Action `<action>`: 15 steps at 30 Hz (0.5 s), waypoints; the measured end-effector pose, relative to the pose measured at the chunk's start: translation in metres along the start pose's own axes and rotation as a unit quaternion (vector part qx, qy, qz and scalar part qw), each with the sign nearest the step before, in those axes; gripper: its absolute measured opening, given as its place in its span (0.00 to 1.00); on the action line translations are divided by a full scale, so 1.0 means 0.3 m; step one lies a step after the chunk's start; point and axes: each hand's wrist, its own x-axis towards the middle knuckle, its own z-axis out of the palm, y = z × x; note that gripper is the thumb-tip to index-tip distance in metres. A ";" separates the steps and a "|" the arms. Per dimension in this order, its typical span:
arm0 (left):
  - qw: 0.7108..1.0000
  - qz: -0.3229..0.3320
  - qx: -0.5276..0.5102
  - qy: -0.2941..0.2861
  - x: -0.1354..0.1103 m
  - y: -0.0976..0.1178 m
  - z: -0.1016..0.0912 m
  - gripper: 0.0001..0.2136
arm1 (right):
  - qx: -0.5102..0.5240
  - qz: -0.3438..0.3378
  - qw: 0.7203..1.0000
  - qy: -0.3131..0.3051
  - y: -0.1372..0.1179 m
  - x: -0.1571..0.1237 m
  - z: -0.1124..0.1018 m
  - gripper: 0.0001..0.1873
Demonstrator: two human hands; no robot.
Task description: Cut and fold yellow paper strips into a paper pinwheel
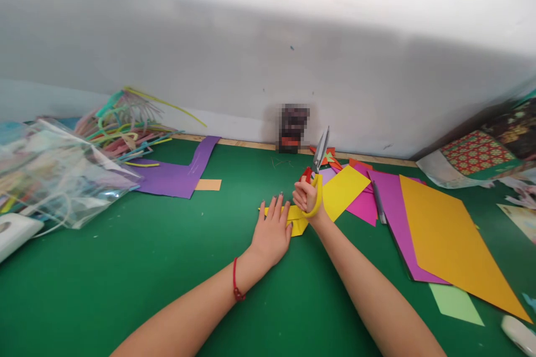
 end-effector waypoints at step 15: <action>1.000 0.000 0.010 -0.003 0.001 -0.002 -0.008 0.23 | -0.039 -0.014 0.999 0.028 0.008 -0.008 -0.015 0.21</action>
